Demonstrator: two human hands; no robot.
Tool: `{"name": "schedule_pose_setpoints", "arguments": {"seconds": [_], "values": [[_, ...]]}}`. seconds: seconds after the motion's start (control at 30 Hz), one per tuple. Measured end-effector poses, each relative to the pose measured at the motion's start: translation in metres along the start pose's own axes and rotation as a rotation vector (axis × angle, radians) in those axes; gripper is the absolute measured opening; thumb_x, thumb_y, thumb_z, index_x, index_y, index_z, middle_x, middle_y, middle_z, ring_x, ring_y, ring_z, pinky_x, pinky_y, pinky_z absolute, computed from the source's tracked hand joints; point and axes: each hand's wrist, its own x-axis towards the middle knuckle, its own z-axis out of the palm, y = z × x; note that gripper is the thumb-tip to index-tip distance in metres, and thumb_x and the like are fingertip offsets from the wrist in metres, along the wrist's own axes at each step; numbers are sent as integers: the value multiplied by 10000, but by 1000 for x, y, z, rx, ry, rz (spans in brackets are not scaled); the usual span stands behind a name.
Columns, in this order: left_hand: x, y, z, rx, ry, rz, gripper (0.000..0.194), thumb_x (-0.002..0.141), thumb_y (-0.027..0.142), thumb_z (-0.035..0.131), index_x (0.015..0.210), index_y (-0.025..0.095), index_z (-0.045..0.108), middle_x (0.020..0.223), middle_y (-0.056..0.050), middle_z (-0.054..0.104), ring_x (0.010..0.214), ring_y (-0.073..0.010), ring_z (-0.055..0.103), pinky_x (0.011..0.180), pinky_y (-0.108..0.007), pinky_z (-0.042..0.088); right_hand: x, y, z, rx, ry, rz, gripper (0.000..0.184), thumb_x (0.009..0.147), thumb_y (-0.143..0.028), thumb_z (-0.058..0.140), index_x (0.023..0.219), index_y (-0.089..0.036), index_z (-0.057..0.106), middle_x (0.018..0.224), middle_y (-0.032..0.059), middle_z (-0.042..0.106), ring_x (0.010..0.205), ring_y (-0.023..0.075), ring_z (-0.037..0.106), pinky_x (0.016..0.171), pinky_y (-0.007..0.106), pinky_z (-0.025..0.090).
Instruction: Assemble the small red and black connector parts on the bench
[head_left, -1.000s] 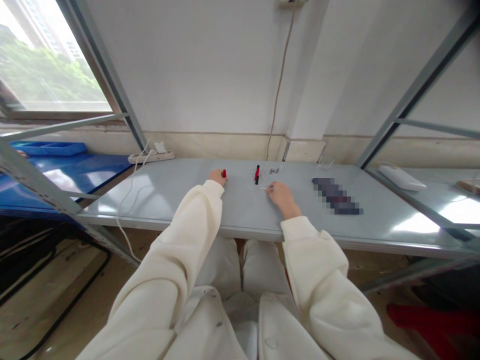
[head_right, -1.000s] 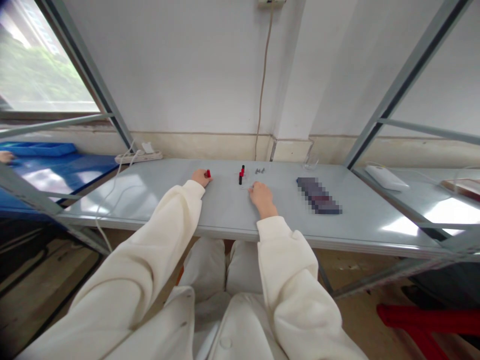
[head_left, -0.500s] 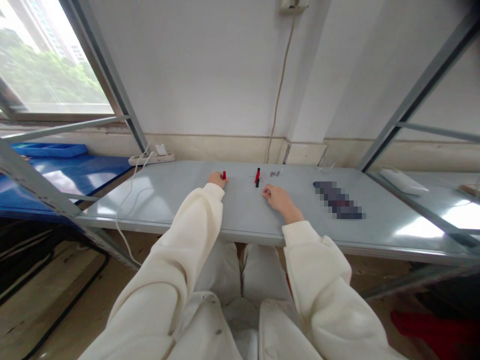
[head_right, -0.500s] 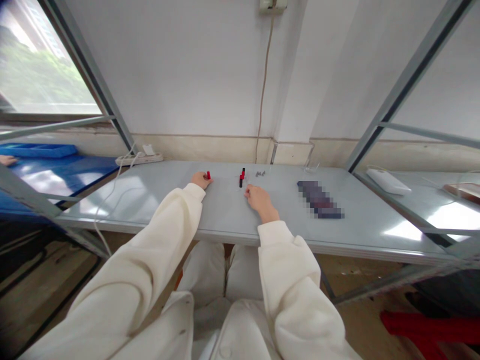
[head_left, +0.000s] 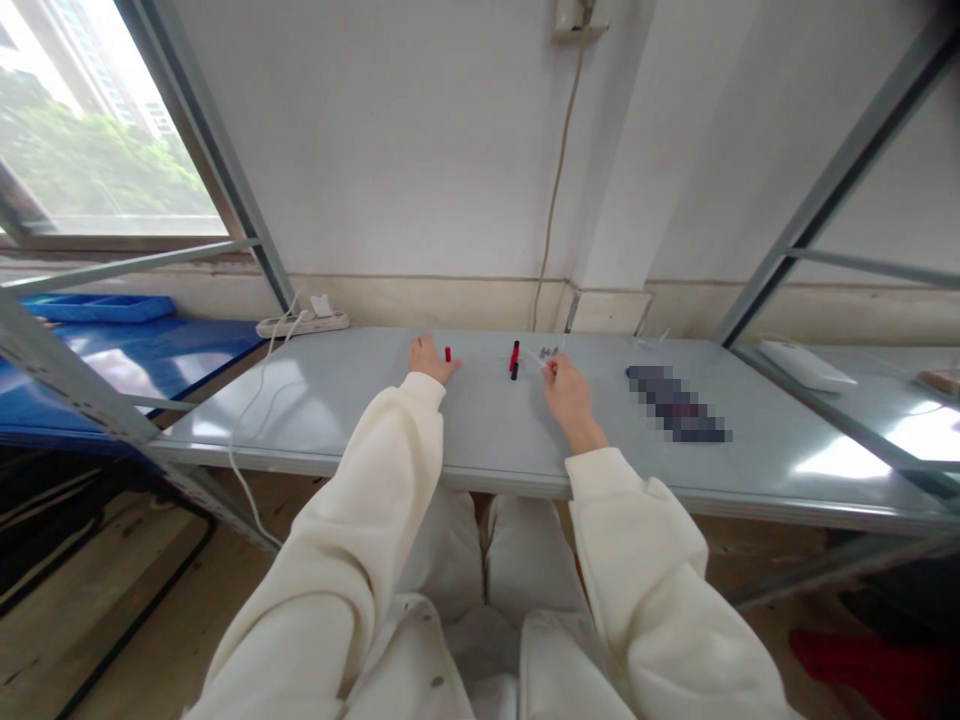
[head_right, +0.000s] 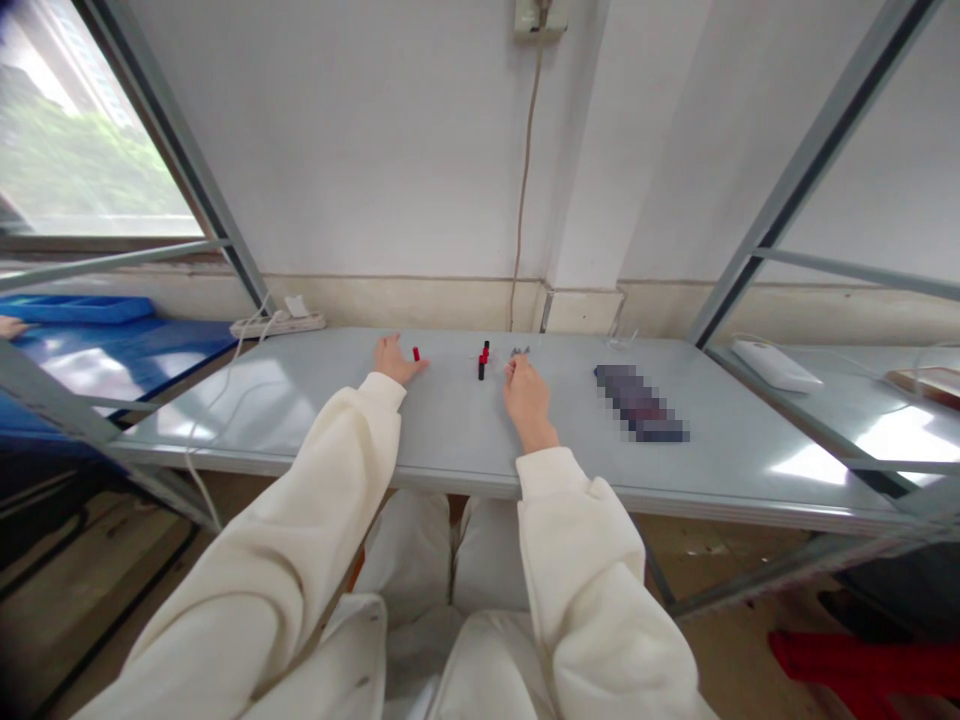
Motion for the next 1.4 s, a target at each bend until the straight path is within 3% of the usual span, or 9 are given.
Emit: {"name": "schedule_pose_setpoints", "arguments": {"seconds": [0.07,0.13,0.3,0.47,0.77,0.97,1.1,1.23,1.4], "values": [[-11,18,-12,-67,162,127,716,626,352,648,1224,149,311,1288,-173,332,1226,-275,295,972,-399,284,0,0,0,38,50,30,301,870,-276,282,1057,-136,471,942,119,600,844,198,558,685,277,368],[-24,40,-20,-112,208,291,650,701,322,574,1258,183,268,1313,-143,313,1235,-251,277,990,-398,257,1,1,-1,68,82,51,294,862,-275,291,1052,-144,473,941,109,601,846,195,552,685,275,366],[-49,78,-7,-93,113,503,466,779,258,449,1227,175,349,1287,-122,369,1175,-231,343,961,-371,279,1,2,-1,81,117,53,264,843,-257,326,1026,-161,490,951,94,607,853,192,548,689,273,366],[-58,74,23,83,-154,604,471,762,201,463,1227,184,390,1253,-121,420,1082,-253,408,860,-385,342,0,2,-2,79,93,29,276,835,-251,332,1032,-159,502,959,98,611,881,193,548,725,283,374],[-51,64,34,176,-203,627,305,781,239,494,1081,197,527,1099,-117,519,1045,-245,433,851,-390,332,-2,-1,-3,44,34,25,265,831,-270,363,1012,-175,531,949,79,622,870,188,557,719,278,390],[-46,65,37,-17,-181,508,168,780,262,499,872,166,602,957,-95,597,954,-210,509,840,-371,368,-2,-1,-2,39,22,0,234,825,-253,388,986,-178,541,959,74,623,872,189,559,726,282,390],[-38,60,38,-410,-215,200,125,729,212,555,823,142,597,848,-66,644,747,-130,574,743,-288,447,1,2,2,97,7,12,232,818,-249,388,971,-171,545,935,75,625,858,187,558,727,286,392],[-35,60,29,-754,-365,-55,140,701,182,591,816,103,588,819,-105,669,650,-109,588,673,-270,469,6,6,9,221,-11,12,240,798,-237,392,961,-145,542,887,88,627,800,177,558,724,298,399],[-39,64,18,-871,-522,-139,99,706,177,583,769,101,596,842,-109,678,574,-91,571,582,-239,453,11,9,16,367,20,-14,183,756,-226,417,846,-138,551,741,62,616,709,153,546,698,289,410]]}}
